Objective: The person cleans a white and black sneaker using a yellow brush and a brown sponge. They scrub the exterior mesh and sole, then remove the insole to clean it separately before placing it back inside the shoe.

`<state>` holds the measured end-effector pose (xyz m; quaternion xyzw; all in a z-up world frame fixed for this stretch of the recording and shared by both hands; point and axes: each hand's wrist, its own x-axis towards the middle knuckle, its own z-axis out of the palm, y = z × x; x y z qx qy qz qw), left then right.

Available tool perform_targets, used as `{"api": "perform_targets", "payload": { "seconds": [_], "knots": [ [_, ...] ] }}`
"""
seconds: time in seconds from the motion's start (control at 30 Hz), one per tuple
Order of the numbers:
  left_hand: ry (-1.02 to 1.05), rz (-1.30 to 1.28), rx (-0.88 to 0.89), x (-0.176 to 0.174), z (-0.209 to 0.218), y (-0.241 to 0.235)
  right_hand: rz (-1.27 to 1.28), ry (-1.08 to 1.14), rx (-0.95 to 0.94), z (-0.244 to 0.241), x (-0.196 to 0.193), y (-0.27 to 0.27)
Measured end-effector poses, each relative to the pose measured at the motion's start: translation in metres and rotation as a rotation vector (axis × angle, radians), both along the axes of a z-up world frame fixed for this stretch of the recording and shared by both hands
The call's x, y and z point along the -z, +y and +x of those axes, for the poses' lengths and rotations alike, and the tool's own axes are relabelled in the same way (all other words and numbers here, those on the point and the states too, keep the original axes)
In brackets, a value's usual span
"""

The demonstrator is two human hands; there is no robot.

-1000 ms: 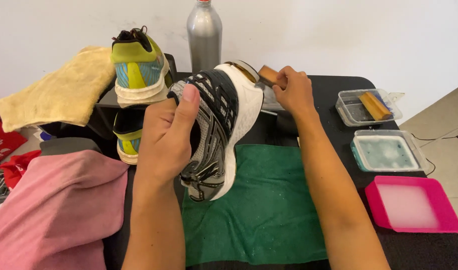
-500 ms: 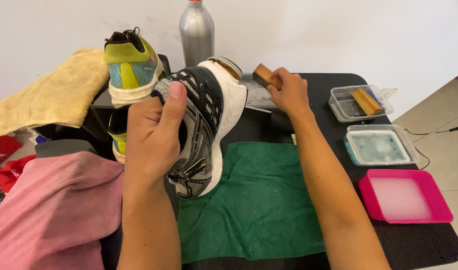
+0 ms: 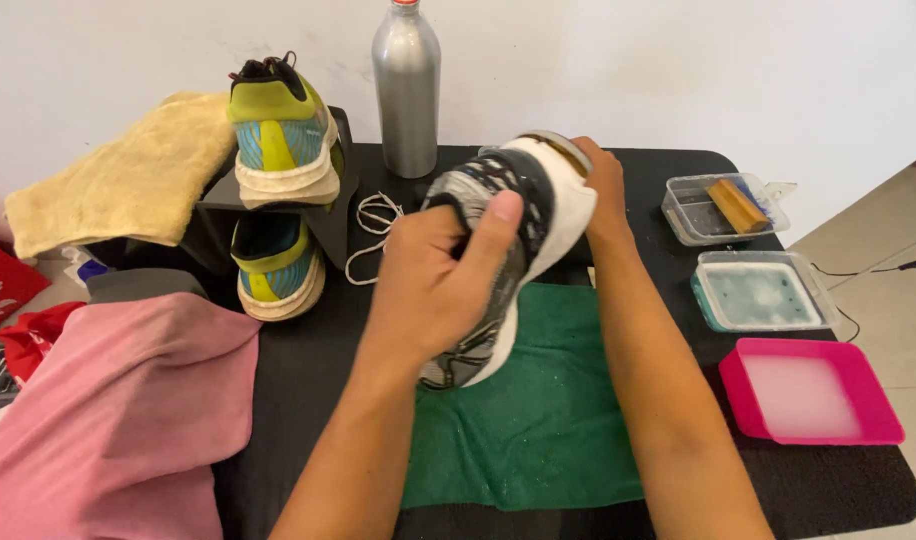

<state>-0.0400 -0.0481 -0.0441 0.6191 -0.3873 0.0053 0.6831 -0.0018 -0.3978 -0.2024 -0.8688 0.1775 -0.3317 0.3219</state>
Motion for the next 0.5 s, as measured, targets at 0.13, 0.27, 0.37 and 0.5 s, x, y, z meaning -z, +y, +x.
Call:
{"api": "perform_targets", "payload": {
  "seconds": [0.13, 0.27, 0.37, 0.5],
  "knots": [
    [-0.021, -0.024, 0.035, 0.002, -0.009, -0.008, 0.023, 0.057, 0.049, 0.008, -0.032, 0.027],
    [0.006, 0.027, 0.123, 0.002, -0.011, -0.007, 0.073, 0.192, 0.158, -0.004, -0.052, 0.063],
    [0.025, 0.103, 0.184, 0.001, -0.008, -0.004, 0.108, 0.284, 0.236, -0.012, -0.069, 0.086],
    [-0.003, 0.219, 0.204, -0.008, -0.003, 0.004, 0.158, 0.422, 0.363, -0.015, -0.098, 0.11]
  ]
}}
